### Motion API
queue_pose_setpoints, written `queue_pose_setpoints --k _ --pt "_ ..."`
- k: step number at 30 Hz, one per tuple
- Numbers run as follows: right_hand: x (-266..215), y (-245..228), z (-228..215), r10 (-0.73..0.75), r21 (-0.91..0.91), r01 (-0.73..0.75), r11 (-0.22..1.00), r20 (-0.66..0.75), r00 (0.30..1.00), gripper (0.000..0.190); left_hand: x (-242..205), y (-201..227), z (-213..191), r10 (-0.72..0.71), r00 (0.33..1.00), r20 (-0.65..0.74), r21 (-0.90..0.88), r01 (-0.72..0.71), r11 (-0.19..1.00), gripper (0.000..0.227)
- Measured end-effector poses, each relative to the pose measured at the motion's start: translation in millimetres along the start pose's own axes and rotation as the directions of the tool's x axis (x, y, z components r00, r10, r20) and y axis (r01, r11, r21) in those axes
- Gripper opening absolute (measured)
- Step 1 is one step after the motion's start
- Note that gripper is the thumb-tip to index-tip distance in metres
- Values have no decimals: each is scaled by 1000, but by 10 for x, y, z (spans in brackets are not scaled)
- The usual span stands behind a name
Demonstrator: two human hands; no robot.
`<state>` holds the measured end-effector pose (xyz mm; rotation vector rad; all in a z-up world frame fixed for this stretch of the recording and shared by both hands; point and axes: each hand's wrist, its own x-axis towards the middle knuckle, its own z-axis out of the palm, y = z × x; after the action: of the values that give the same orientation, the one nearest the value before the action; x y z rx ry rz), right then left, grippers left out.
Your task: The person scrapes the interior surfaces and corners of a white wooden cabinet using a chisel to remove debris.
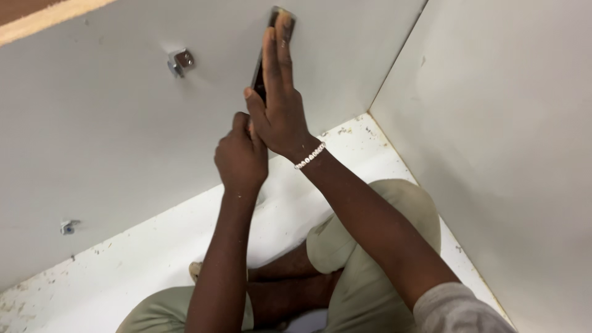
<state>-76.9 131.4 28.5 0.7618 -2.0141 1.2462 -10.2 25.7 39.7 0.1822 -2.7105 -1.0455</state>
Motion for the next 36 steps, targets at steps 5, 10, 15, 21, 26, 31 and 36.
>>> queue_pose_setpoints --k 5,10,15,21,26,31,36 --pt "166 -2 51 46 30 -44 999 -45 998 82 130 53 -228 111 992 -67 109 -104 989 26" --pt "274 438 -243 288 7 -289 957 -113 951 71 450 445 -110 205 978 -21 184 -198 963 31" --pt "77 667 -259 230 28 -230 973 -240 943 77 476 491 149 230 969 88 298 -246 922 42" --pt "-25 708 -89 215 82 -199 977 -346 913 82 551 391 124 210 963 166 421 -262 868 47" --pt "-61 753 -90 288 106 -268 958 -334 898 82 553 381 -9 203 952 229 327 -272 905 51" --pt "92 828 -289 280 27 -295 955 -404 871 81 490 411 -220 306 909 281 132 -353 926 52" --pt "449 898 -735 600 592 -319 740 -367 710 48 640 761 -12 524 844 114 234 -535 812 46"
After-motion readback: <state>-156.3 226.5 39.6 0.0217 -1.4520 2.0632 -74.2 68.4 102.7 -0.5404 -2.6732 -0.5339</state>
